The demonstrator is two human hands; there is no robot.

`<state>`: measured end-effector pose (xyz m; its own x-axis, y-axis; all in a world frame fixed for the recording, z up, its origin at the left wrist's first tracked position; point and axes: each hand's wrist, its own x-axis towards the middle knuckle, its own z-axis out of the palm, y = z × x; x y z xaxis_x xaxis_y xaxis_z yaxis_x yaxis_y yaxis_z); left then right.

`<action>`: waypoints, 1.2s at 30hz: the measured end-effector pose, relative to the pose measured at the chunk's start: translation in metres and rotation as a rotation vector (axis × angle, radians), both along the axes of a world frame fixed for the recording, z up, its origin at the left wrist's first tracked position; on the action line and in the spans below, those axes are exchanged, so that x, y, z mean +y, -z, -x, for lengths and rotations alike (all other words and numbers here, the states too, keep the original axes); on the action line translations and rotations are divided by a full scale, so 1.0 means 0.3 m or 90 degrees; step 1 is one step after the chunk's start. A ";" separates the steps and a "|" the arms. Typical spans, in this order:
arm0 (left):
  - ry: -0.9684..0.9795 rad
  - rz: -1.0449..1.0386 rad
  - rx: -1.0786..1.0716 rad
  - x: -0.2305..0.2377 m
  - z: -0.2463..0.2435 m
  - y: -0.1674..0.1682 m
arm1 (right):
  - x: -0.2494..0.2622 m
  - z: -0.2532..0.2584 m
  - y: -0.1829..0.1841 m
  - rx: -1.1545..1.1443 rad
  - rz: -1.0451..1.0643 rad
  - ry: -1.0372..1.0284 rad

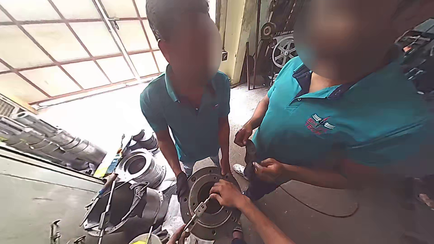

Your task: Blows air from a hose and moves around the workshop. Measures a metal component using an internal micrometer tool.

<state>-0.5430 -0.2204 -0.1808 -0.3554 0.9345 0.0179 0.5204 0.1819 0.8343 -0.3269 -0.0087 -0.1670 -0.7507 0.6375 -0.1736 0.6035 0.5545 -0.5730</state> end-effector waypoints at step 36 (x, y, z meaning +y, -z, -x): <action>-0.084 0.116 -0.442 0.376 0.093 -0.054 | -0.211 -0.047 -0.020 0.021 0.511 0.001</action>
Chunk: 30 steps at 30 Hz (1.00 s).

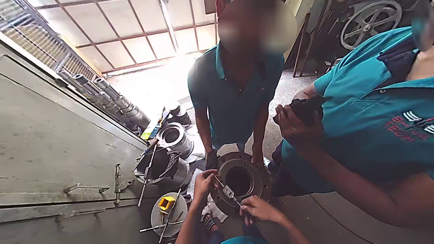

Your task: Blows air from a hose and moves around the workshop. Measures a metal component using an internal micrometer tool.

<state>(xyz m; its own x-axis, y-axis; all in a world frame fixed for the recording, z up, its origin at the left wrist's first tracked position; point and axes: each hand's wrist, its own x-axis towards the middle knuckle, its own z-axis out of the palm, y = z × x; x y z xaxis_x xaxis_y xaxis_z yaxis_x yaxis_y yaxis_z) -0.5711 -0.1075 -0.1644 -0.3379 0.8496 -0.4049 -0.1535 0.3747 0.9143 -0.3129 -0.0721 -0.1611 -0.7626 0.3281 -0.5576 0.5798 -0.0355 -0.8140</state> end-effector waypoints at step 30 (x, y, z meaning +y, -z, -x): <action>-0.189 -0.100 0.126 -0.379 -0.111 0.109 | 0.147 0.082 0.051 -0.018 -0.573 0.029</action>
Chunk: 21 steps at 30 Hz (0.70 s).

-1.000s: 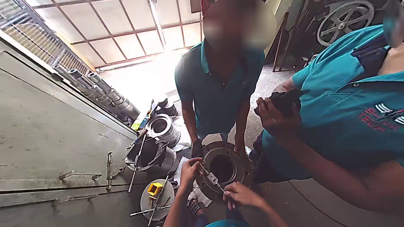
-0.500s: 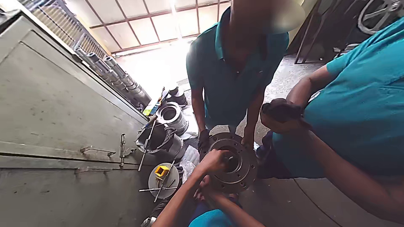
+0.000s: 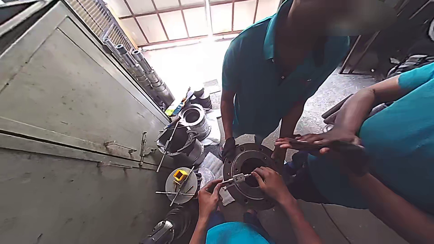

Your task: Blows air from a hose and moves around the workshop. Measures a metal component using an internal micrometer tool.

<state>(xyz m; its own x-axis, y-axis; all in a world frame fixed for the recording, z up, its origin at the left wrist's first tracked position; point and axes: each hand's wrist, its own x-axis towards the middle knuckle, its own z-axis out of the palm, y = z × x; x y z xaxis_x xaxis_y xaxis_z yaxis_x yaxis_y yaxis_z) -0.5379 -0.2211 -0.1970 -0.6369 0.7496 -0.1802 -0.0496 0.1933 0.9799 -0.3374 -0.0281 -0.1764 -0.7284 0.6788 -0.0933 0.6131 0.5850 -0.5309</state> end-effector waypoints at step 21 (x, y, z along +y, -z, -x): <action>-0.008 0.046 -0.149 0.062 0.054 -0.040 | -0.083 -0.039 -0.075 -0.073 0.019 0.146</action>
